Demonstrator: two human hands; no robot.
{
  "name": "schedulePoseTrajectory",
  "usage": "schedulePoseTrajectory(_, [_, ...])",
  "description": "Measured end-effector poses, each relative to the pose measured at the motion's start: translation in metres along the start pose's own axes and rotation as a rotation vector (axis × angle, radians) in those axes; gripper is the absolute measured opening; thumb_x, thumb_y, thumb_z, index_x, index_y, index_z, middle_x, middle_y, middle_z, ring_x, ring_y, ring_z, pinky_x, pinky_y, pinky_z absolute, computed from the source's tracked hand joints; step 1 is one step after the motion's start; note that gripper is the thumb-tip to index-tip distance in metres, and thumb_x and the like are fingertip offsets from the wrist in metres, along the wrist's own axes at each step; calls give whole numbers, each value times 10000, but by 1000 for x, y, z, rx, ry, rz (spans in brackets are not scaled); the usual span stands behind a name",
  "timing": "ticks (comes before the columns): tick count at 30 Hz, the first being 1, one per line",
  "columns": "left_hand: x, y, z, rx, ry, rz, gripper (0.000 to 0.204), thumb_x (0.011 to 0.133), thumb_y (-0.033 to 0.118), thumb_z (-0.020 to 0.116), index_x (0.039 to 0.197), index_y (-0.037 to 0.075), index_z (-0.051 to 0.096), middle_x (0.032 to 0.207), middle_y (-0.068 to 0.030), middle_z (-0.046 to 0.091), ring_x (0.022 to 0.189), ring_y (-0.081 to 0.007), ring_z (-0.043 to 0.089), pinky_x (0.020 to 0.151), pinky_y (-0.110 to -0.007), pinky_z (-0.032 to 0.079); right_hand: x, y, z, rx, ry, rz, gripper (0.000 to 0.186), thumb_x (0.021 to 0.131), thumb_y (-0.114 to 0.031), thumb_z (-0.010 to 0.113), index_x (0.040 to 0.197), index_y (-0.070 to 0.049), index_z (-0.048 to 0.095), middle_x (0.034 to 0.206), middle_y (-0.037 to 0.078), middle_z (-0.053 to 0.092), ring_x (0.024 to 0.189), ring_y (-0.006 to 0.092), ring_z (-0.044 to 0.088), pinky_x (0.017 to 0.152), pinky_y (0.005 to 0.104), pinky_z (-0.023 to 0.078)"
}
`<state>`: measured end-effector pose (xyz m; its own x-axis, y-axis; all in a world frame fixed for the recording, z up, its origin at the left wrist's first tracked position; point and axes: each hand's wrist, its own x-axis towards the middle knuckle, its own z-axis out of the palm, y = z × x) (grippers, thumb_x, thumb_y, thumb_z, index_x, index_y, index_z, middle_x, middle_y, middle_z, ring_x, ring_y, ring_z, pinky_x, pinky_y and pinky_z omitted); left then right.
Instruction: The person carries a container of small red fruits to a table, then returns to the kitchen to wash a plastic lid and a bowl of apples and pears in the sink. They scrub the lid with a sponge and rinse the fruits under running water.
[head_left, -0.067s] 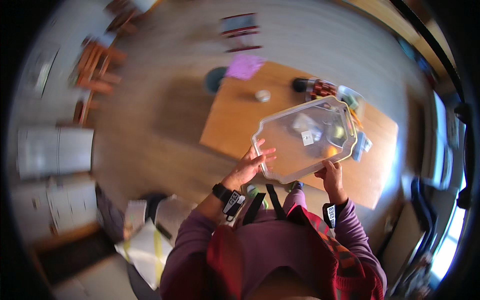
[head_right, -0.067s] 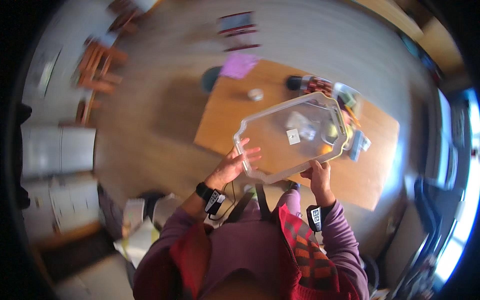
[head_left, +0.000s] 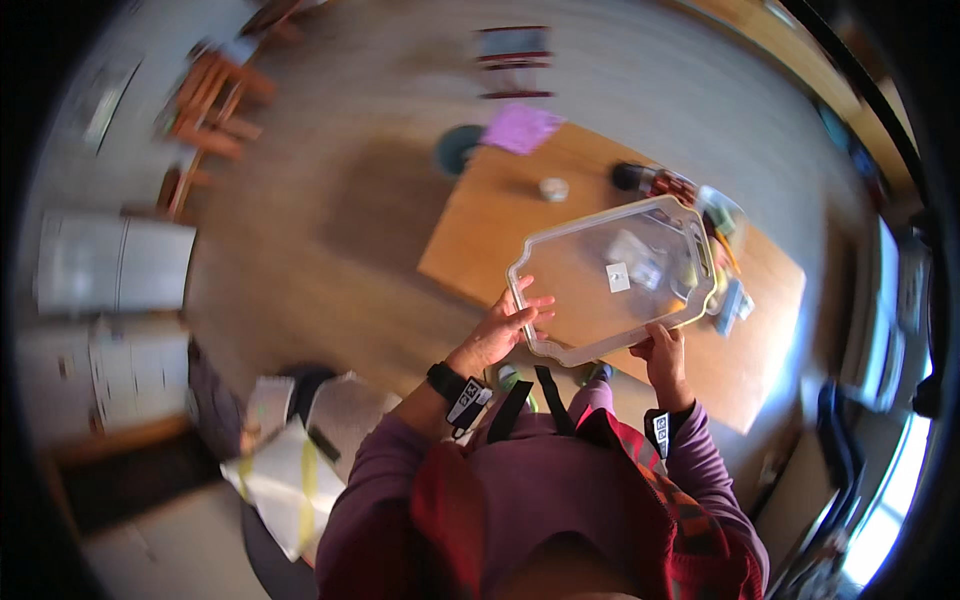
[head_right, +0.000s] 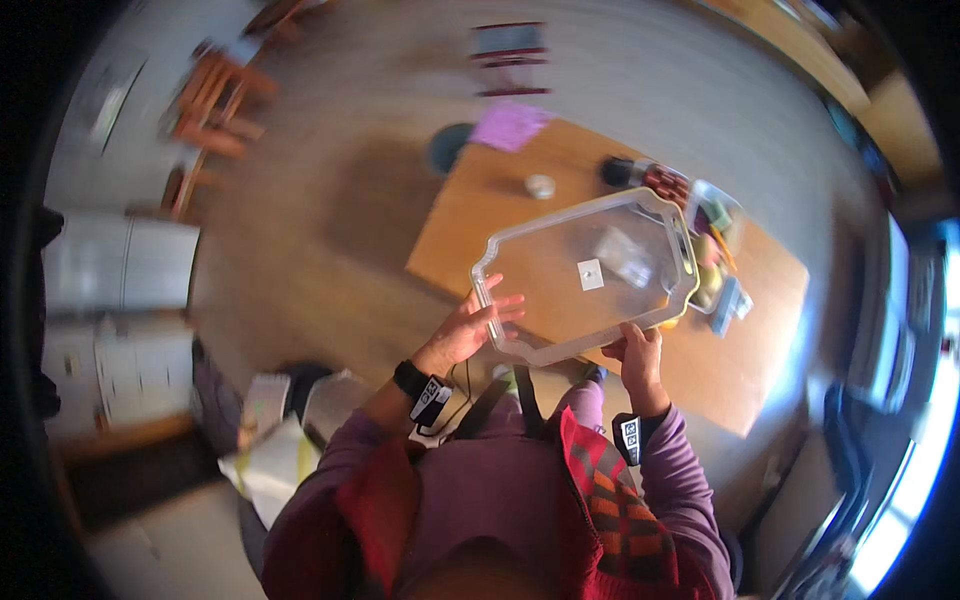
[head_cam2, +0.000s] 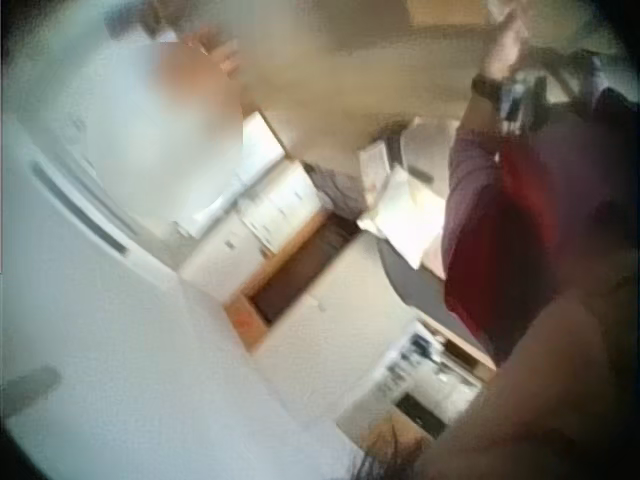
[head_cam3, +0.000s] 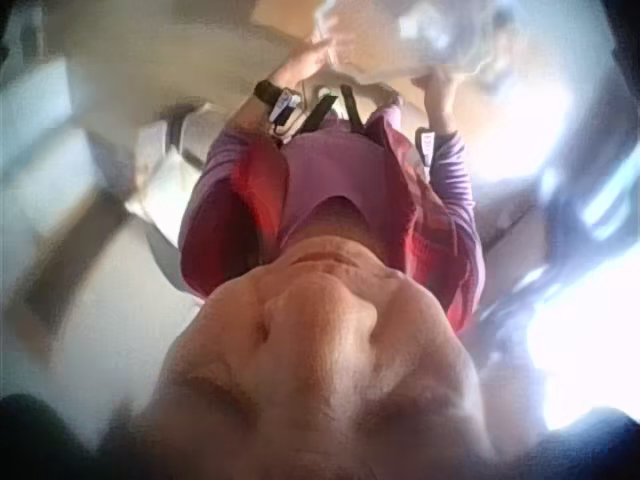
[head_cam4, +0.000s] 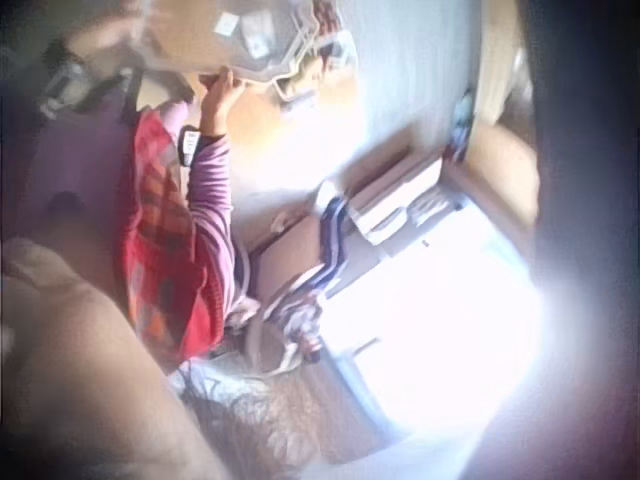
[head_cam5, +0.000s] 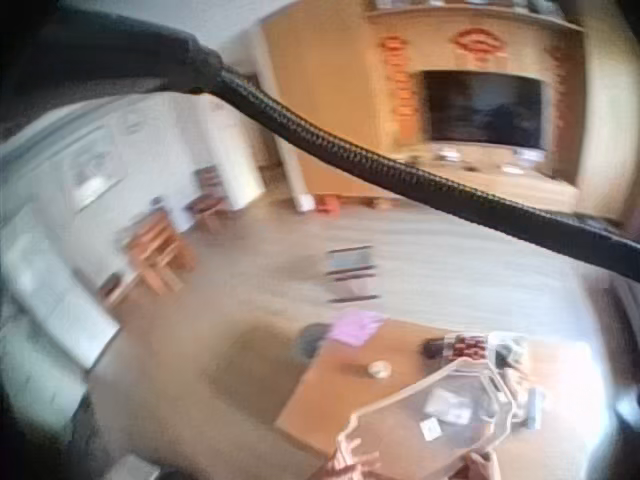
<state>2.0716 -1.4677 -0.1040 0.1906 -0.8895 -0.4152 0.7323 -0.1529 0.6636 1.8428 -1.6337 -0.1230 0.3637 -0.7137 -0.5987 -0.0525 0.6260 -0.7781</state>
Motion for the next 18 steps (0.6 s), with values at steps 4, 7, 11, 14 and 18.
schedulePoseTrajectory(4, [-111, 36, -65, -9, 312, 91, 683, 817, 143, 600, 1345, 99, 169, 1215, -200, 456, 1058, -311, 514, 811, -434, 472, -31, 19, 125, -135, -223, 70, 185, 817, -111, 506, 939, 29, 507, 705, 136, 587, 478, 200, 584, 412, 261, 503])
schedulePoseTrajectory(7, [-164, 64, -111, -141, 373, 304, 511, 822, 53, 530, 1265, 90, 278, 1148, -190, 504, 1018, -314, 539, 789, -439, 488, -34, 10, 217, -282, -470, 49, 221, 845, -200, 544, 902, 8, 496, 702, 125, 592, 479, 185, 581, 418, 250, 482])
schedulePoseTrajectory(11, [-246, 87, -158, -346, 581, 467, 429, 809, 31, 519, 1194, 107, 346, 1157, -197, 497, 1019, -350, 534, 787, -463, 490, -57, 2, 317, -415, -752, 90, 294, 855, -285, 565, 918, -5, 501, 701, 121, 596, 521, 167, 585, 478, 249, 488])
schedulePoseTrajectory(14, [-268, 120, -196, -389, 626, 696, 423, 805, 35, 519, 1183, 103, 342, 1145, -198, 499, 1019, -359, 532, 778, -476, 491, -44, -14, 387, -489, -855, -2, 270, 861, -269, 558, 941, -14, 517, 702, 109, 599, 568, 166, 599, 514, 268, 500])
schedulePoseTrajectory(18, [-313, 169, -242, -418, 911, 774, 407, 796, 7, 492, 1155, 101, 326, 1141, -206, 496, 1012, -366, 535, 757, -482, 498, -15, -23, 479, -564, -875, -23, 216, 857, -236, 557, 940, -38, 545, 704, 94, 604, 570, 172, 601, 517, 273, 504])
